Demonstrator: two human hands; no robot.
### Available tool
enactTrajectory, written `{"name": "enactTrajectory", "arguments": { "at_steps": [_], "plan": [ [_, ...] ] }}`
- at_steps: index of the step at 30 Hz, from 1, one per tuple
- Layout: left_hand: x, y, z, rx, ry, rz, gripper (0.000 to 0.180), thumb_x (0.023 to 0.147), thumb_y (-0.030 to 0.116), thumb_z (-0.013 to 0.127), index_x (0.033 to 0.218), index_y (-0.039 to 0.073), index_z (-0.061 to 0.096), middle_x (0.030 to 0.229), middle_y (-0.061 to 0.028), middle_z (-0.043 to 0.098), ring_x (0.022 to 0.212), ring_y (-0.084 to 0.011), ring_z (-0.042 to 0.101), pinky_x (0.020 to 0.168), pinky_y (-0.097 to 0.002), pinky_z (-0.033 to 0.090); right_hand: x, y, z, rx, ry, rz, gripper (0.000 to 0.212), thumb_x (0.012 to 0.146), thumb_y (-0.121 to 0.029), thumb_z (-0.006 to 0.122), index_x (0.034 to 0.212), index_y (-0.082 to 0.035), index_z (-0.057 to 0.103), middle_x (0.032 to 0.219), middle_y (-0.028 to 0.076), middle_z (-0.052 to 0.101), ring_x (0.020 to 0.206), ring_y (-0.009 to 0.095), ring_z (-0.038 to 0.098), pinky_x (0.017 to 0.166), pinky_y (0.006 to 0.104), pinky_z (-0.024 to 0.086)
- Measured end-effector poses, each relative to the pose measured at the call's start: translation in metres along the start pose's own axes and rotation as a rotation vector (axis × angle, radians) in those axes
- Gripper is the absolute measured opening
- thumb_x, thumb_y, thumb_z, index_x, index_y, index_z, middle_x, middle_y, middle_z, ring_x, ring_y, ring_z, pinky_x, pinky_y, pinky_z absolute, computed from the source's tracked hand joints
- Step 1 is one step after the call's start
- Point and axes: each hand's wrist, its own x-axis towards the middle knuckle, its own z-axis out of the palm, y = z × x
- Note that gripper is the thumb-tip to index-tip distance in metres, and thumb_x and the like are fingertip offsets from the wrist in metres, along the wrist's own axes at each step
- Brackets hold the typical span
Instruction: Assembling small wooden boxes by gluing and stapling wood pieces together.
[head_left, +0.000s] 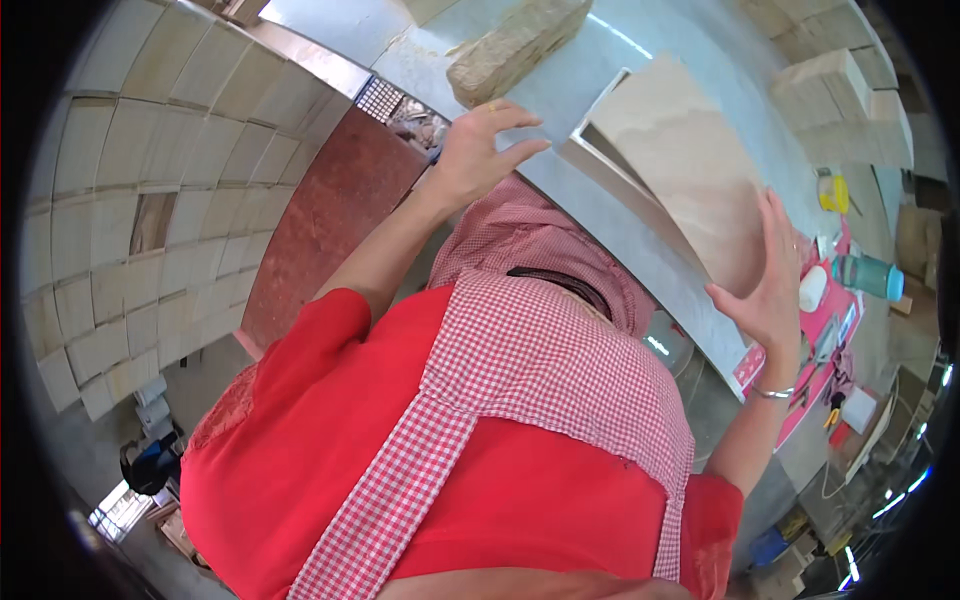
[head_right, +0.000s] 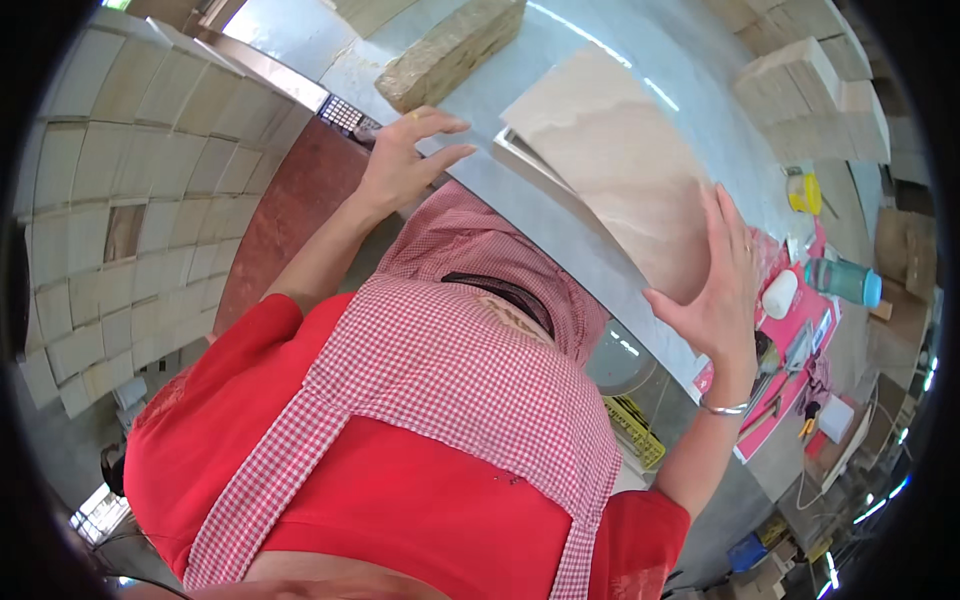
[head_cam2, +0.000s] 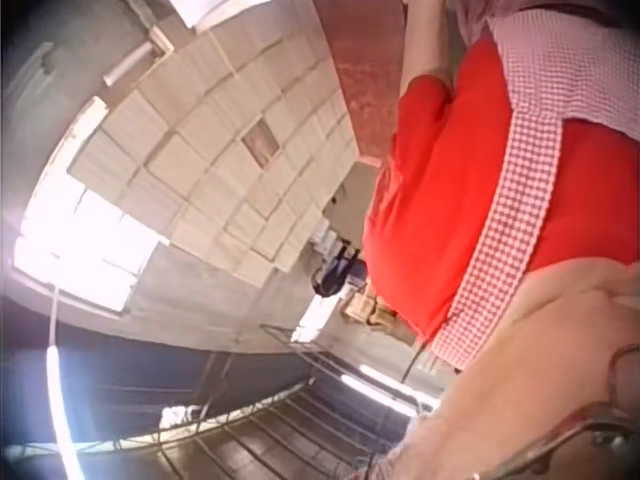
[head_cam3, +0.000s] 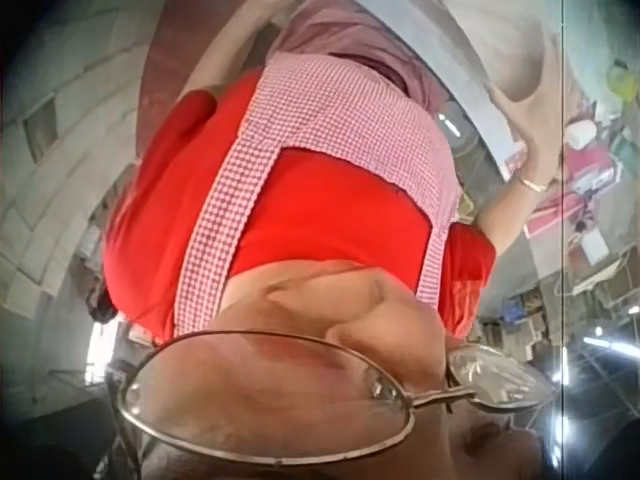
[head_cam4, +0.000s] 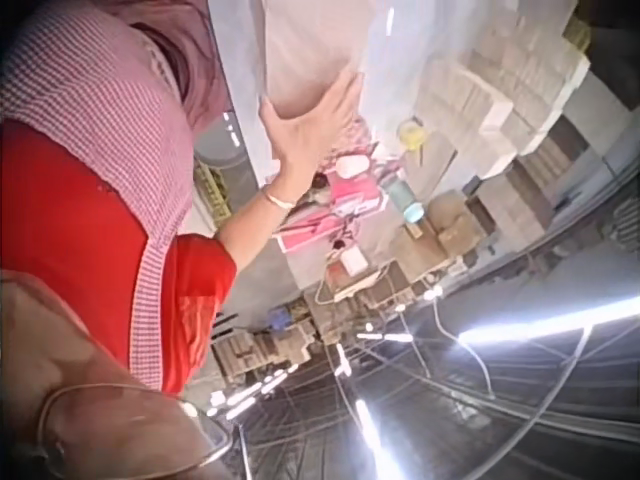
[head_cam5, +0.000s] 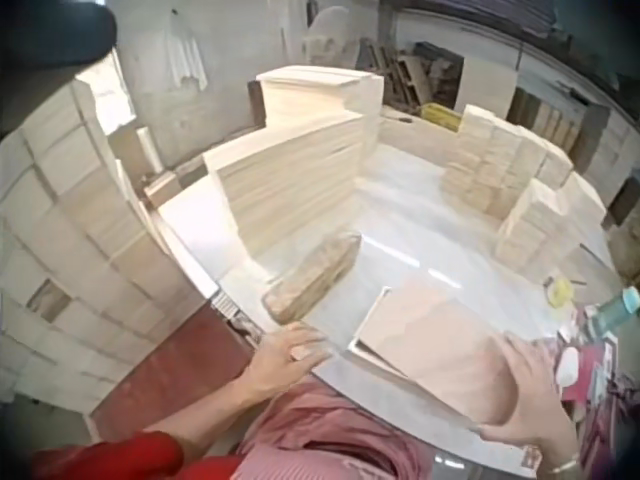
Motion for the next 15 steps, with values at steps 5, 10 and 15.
{"name": "enactTrajectory", "arguments": {
  "at_steps": [5,10,15],
  "plan": [
    [0.01,0.02,0.004,0.024,-0.023,0.09,0.03,0.078,0.016,0.079,0.103,0.001,0.071,0.099,-0.0138,0.068,0.092,-0.0273,0.066,0.083,-0.0341,0.052,0.022,0.0,-0.004,-0.071,-0.075,-0.105,0.108,0.051,-0.017,0.083,0.148,-0.012,0.037,0.152,0.013,0.037,0.138,0.034,0.038,0.116,0.0459,0.029],
    [0.013,0.025,0.009,0.091,-0.051,0.131,0.03,0.078,0.017,0.079,0.101,0.001,0.071,0.096,-0.0134,0.069,0.091,-0.0288,0.066,0.081,-0.0353,0.052,0.026,0.009,-0.007,-0.09,-0.092,-0.096,0.107,0.05,-0.017,0.079,0.149,-0.013,0.037,0.153,0.013,0.037,0.139,0.035,0.038,0.115,0.0464,0.031],
    [0.013,0.032,0.011,0.237,-0.035,0.193,0.027,0.078,0.021,0.079,0.097,0.002,0.073,0.093,-0.0123,0.069,0.088,-0.0305,0.065,0.079,-0.0371,0.051,0.027,0.02,0.001,-0.09,-0.102,-0.121,0.105,0.052,-0.021,0.078,0.149,-0.013,0.037,0.152,0.014,0.038,0.138,0.035,0.038,0.115,0.0456,0.031]
  ]
}}
